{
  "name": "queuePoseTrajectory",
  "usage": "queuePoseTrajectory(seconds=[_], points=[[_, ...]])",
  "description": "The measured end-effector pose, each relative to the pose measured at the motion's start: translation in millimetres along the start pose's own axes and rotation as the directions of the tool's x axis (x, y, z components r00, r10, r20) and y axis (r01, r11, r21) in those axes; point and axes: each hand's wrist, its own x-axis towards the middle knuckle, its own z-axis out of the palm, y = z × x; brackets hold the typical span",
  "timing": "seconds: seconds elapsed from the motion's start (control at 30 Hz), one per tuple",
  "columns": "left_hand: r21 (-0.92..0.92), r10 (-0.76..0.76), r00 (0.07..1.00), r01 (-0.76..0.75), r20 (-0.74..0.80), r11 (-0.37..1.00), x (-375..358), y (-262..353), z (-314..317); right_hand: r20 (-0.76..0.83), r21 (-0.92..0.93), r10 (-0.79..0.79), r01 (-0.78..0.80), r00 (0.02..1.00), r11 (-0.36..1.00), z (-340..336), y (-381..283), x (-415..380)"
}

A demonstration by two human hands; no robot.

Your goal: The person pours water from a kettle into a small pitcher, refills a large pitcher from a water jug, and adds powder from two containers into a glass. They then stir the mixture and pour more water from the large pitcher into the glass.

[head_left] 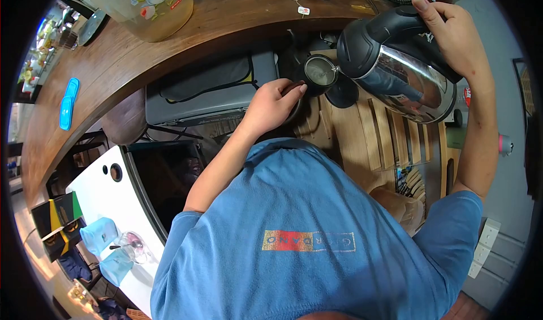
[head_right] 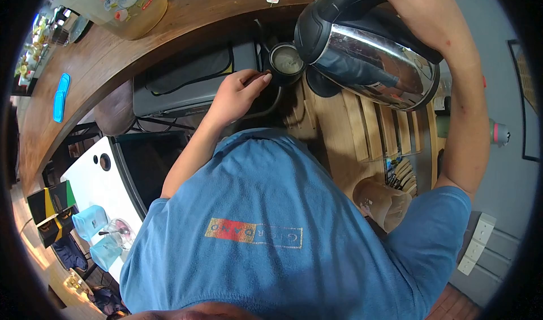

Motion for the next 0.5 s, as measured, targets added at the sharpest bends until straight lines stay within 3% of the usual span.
queuePoseTrajectory(seconds=[0.5], points=[[0.005, 0.016, 0.999, -0.016, 0.037, 1.0, 3.7, -7.0, -4.4, -0.028, 0.006, 0.016, -0.016, 0.999, 1.0, 1.2, -7.4, -2.0]])
